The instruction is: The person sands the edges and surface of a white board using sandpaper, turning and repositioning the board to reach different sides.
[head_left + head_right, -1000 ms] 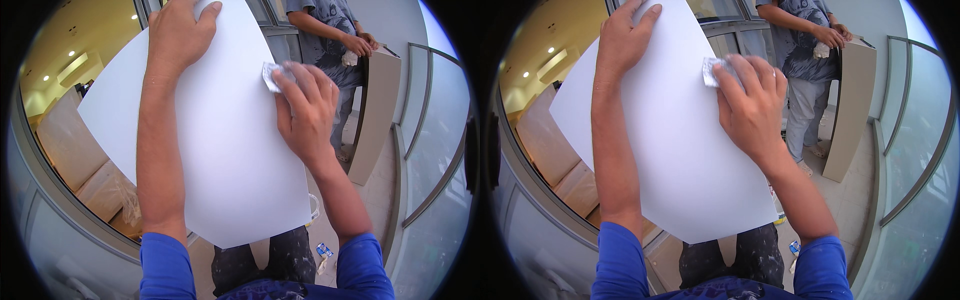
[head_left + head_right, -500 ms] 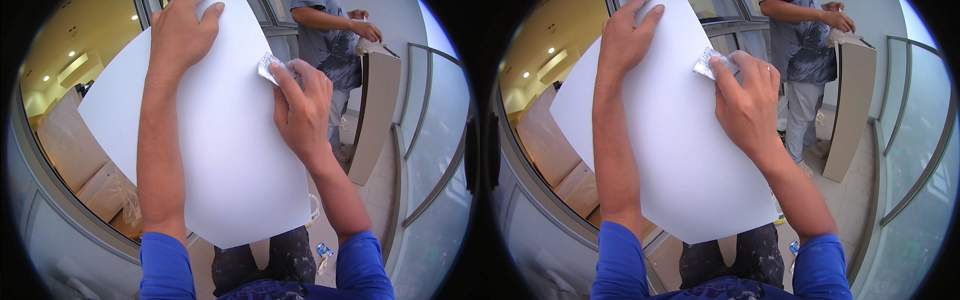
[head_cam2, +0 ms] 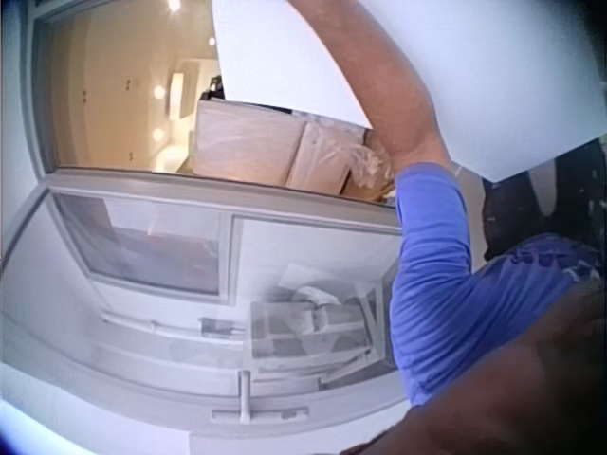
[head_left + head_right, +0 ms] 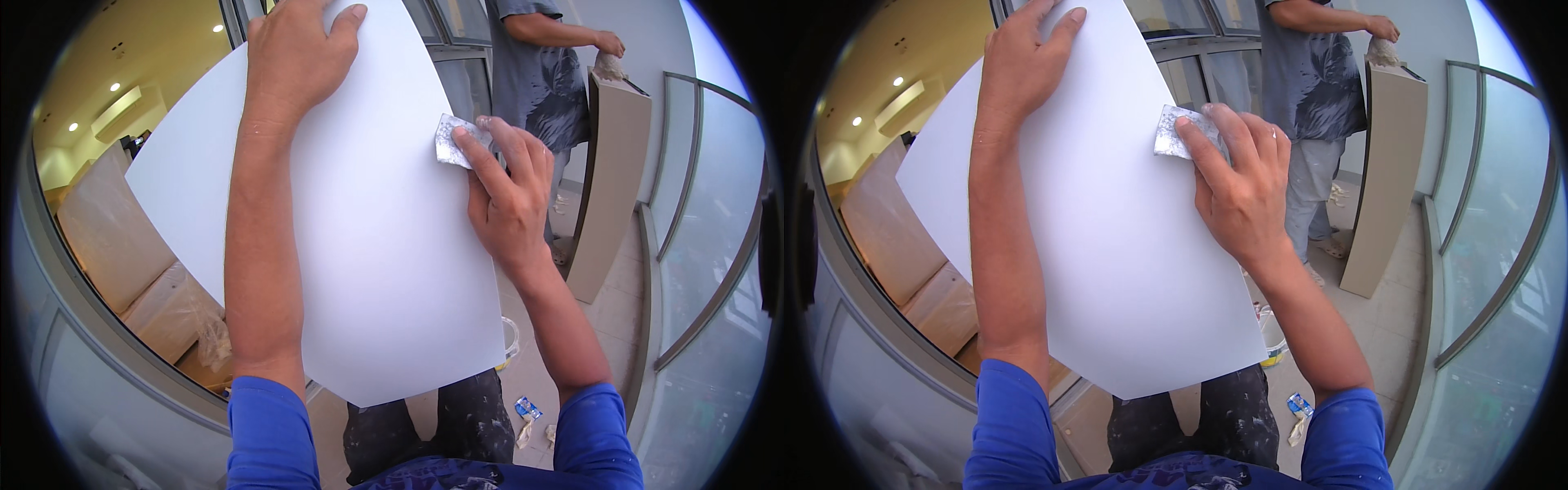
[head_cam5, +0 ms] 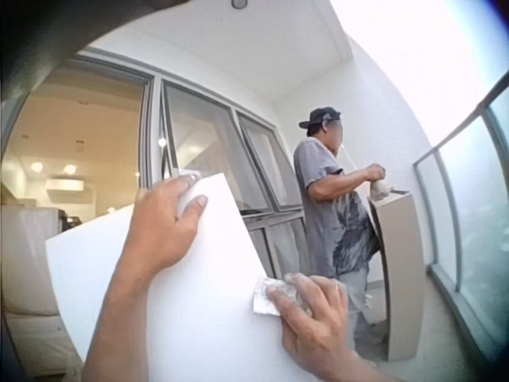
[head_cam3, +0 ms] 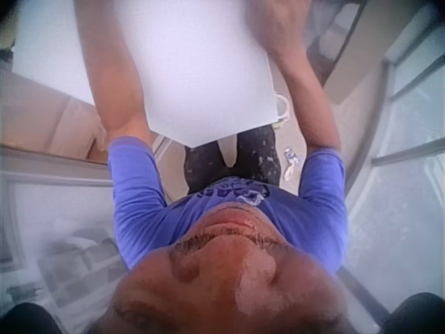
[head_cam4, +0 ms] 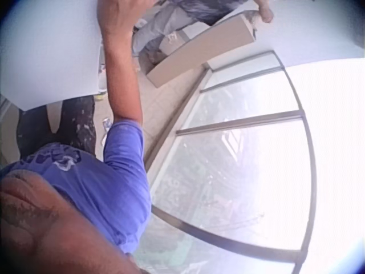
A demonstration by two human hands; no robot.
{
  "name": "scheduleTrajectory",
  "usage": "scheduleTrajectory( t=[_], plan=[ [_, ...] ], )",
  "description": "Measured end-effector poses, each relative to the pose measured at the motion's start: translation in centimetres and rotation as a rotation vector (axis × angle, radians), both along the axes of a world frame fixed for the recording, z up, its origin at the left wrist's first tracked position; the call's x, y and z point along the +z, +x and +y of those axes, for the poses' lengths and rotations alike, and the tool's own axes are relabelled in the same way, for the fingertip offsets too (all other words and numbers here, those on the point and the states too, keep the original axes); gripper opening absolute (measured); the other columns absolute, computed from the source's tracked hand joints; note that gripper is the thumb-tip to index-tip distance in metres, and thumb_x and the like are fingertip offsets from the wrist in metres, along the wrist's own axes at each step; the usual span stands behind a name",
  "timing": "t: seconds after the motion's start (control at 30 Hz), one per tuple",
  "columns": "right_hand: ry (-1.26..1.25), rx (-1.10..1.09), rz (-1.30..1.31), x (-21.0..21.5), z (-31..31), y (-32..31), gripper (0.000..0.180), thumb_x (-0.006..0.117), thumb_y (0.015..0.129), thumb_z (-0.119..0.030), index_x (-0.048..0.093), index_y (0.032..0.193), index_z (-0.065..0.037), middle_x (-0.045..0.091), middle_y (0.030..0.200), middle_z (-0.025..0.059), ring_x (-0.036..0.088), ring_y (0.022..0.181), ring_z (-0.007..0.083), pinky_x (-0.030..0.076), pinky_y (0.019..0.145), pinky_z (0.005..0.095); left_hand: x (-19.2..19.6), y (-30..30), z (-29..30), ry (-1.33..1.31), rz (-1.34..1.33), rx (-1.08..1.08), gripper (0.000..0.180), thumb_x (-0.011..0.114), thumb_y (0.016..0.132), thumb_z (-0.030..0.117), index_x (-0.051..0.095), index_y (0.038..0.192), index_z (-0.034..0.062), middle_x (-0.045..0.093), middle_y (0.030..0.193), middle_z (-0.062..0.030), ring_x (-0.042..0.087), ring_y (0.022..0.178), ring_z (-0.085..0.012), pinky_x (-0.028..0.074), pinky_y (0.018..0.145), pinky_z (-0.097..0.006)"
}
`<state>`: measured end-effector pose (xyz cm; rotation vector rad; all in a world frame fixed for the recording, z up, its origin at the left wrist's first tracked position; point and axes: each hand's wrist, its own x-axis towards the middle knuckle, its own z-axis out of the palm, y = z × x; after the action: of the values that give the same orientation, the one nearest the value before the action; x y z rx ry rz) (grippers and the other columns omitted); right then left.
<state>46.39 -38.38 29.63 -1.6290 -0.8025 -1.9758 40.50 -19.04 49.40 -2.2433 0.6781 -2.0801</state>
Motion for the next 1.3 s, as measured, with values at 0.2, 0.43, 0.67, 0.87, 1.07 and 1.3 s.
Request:
scheduleTrajectory(
  t=[0.2, 0.43, 0.67, 0.87, 1.07, 1.3],
  plan=[
    [-0.026, -0.079, -0.171, 6.4, 0.0, 0.9, 0.038, 0.075, 0.085, -0.007, 0.076, 0.121, -0.017, 0.068, 0.127, 0.0063, 0.06, 0.115, 0.0273, 0.042, 0.098, 0.0441, 0.0, -0.1, 0.0, -0.003, -0.015, -0.05, 0.038, 0.07, 0.093, 0.019, 0.071, 0.12, -0.0078, 0.071, 0.122, -0.0288, 0.067, 0.118, -0.0444, 0.05, 0.106, -0.045],
    [-0.081, -0.085, -0.107, 3.5, -0.8, 0.8, 0.041, 0.076, 0.084, -0.006, 0.075, 0.123, -0.019, 0.068, 0.128, 0.004, 0.061, 0.114, 0.0253, 0.041, 0.097, 0.0439, -0.2, 0.1, 0.3, 0.028, -0.025, 0.034, 0.039, 0.07, 0.093, 0.022, 0.072, 0.12, -0.0061, 0.07, 0.125, -0.0279, 0.065, 0.122, -0.0424, 0.047, 0.108, -0.047],
    [-0.075, -0.123, -0.174, 7.2, -1.0, 1.0, 0.039, 0.075, 0.085, -0.007, 0.076, 0.122, -0.019, 0.068, 0.13, 0.0044, 0.059, 0.117, 0.0257, 0.041, 0.097, 0.0437, -0.3, 0.0, -0.2, -0.002, -0.023, 0.004, 0.039, 0.07, 0.094, 0.021, 0.071, 0.12, -0.0069, 0.071, 0.124, -0.0283, 0.065, 0.12, -0.0426, 0.047, 0.107, -0.047],
    [-0.08, -0.089, -0.073, 2.7, -1.1, 0.0, 0.037, 0.076, 0.085, -0.007, 0.077, 0.12, -0.019, 0.067, 0.133, 0.0043, 0.06, 0.116, 0.0252, 0.041, 0.097, 0.0434, -0.6, -1.1, -0.9, 0.03, -0.043, 0.015, 0.039, 0.07, 0.093, 0.021, 0.072, 0.118, -0.0083, 0.071, 0.122, -0.0294, 0.066, 0.118, -0.0438, 0.049, 0.106, -0.047],
    [-0.052, -0.115, -0.201, 9.5, -0.7, 0.0, 0.033, 0.074, 0.086, -0.007, 0.077, 0.117, -0.015, 0.068, 0.136, 0.0063, 0.061, 0.117, 0.0267, 0.043, 0.098, 0.0439, -0.1, -0.4, -0.3, 0.016, -0.027, -0.006, 0.039, 0.07, 0.093, 0.021, 0.072, 0.119, -0.008, 0.071, 0.122, -0.0296, 0.066, 0.119, -0.0442, 0.048, 0.107, -0.048],
    [-0.093, -0.169, -0.135, 7.1, -0.6, -0.5, 0.043, 0.074, 0.086, -0.004, 0.076, 0.125, -0.021, 0.067, 0.142, 0.0031, 0.061, 0.12, 0.0246, 0.042, 0.099, 0.0391, -0.2, -0.6, -0.1, 0.038, -0.043, 0.022, 0.04, 0.07, 0.093, 0.022, 0.071, 0.119, -0.0081, 0.071, 0.122, -0.0295, 0.066, 0.119, -0.0442, 0.047, 0.108, -0.048]
  ],
)
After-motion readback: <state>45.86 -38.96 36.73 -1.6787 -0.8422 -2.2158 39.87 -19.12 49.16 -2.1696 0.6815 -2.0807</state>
